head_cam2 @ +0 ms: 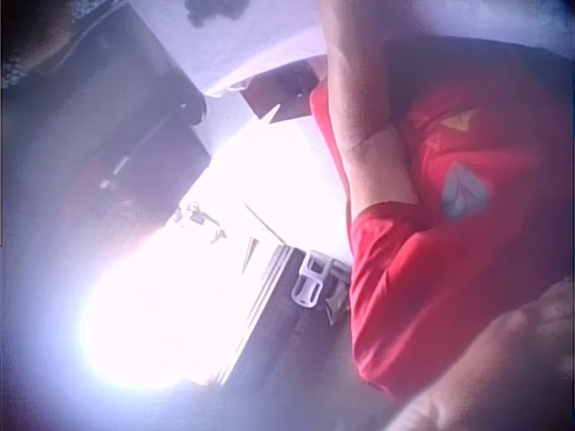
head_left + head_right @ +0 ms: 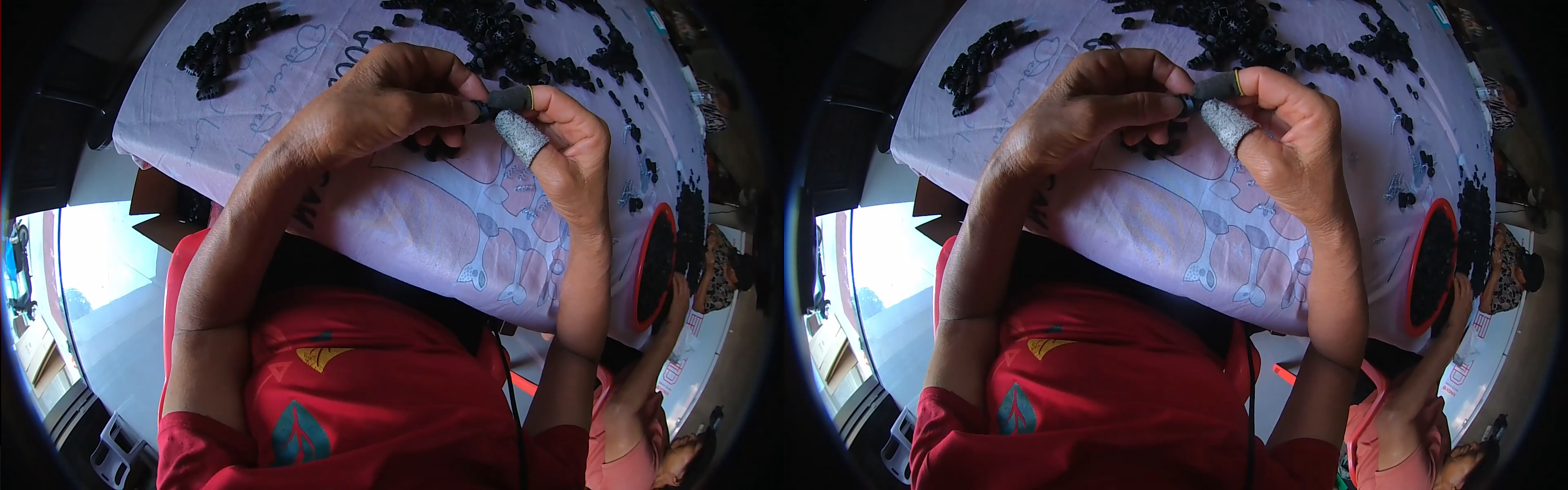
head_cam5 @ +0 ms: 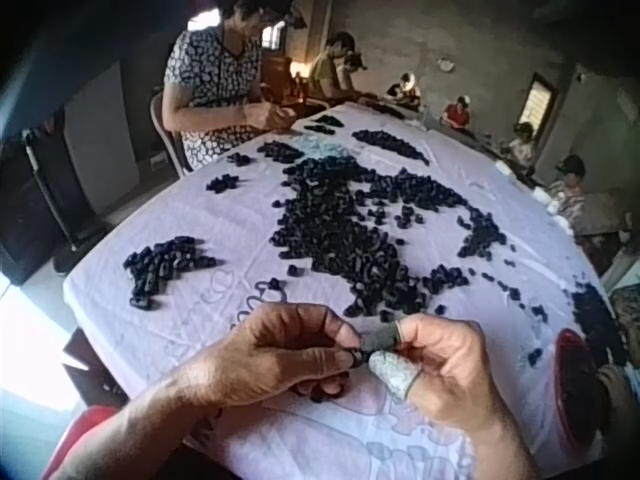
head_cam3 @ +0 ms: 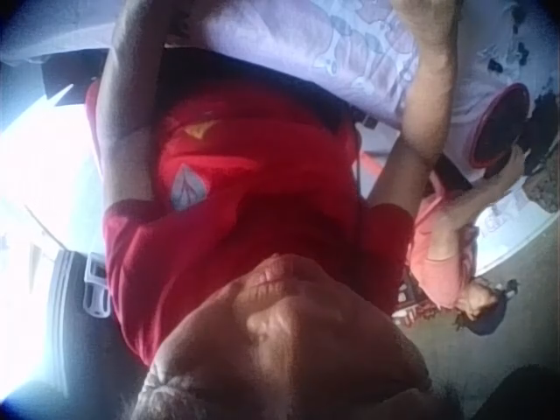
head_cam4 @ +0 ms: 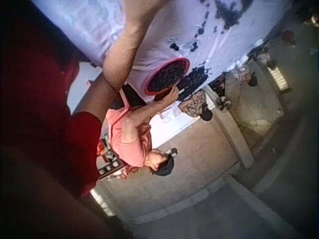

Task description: The person assembles small plastic parts by manually inserting metal inserts into them while wearing a finger protector.

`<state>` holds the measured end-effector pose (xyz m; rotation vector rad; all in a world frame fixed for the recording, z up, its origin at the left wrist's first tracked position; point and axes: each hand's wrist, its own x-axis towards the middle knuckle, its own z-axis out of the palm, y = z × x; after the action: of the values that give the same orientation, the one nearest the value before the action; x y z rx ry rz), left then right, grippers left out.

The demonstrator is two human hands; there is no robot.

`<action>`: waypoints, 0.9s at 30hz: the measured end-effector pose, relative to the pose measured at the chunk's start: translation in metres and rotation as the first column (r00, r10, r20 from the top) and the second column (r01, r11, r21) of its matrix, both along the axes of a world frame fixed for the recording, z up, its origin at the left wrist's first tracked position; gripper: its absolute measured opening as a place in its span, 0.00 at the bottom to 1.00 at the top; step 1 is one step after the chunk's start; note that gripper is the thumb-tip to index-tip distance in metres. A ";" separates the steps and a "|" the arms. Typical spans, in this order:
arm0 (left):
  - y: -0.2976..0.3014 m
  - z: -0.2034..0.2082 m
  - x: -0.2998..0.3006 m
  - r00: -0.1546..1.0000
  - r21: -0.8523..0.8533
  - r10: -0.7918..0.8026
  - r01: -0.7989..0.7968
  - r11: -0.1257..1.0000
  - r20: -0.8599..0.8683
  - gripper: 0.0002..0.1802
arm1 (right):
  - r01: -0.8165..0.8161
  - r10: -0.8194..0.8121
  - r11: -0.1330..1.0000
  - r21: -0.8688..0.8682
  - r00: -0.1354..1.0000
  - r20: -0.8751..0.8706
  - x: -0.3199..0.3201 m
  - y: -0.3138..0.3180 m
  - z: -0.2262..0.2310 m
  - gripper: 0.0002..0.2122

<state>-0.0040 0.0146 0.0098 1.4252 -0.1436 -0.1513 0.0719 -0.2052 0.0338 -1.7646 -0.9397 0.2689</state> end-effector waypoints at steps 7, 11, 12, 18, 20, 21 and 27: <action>-0.003 0.002 -0.001 1.000 -0.003 0.006 -0.006 1.000 0.011 0.10 | -0.050 0.049 0.999 -0.006 0.991 -0.125 0.004 -0.001 0.001 0.05; -0.004 0.002 -0.001 1.000 0.016 0.000 0.000 1.000 0.017 0.10 | -0.069 0.072 0.997 0.022 0.988 -0.134 0.006 0.000 -0.001 0.05; -0.004 0.002 -0.001 1.000 0.018 0.003 -0.004 1.000 0.021 0.10 | -0.081 0.080 0.997 0.004 0.985 -0.150 0.007 -0.002 0.000 0.05; -0.004 0.000 -0.001 0.998 0.037 0.004 -0.006 0.999 0.055 0.10 | -0.095 0.093 0.995 -0.009 0.985 -0.144 0.006 0.001 -0.001 0.06; -0.003 0.001 -0.001 0.998 0.036 0.002 -0.004 0.999 0.056 0.10 | -0.095 0.093 0.995 -0.007 0.987 -0.128 0.005 0.001 -0.001 0.06; -0.003 0.002 -0.002 0.998 0.035 0.000 -0.002 0.999 0.058 0.09 | -0.098 0.096 0.995 -0.006 0.985 -0.144 0.006 0.001 -0.001 0.06; -0.004 0.002 -0.002 0.998 -0.005 -0.013 0.013 1.000 0.059 0.09 | -0.107 0.102 0.994 -0.011 0.968 -0.229 0.008 -0.001 0.000 0.06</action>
<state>-0.0062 0.0101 0.0117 1.4240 -0.2018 -0.1198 0.0803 -0.2059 0.0334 -1.6664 -0.8663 0.5413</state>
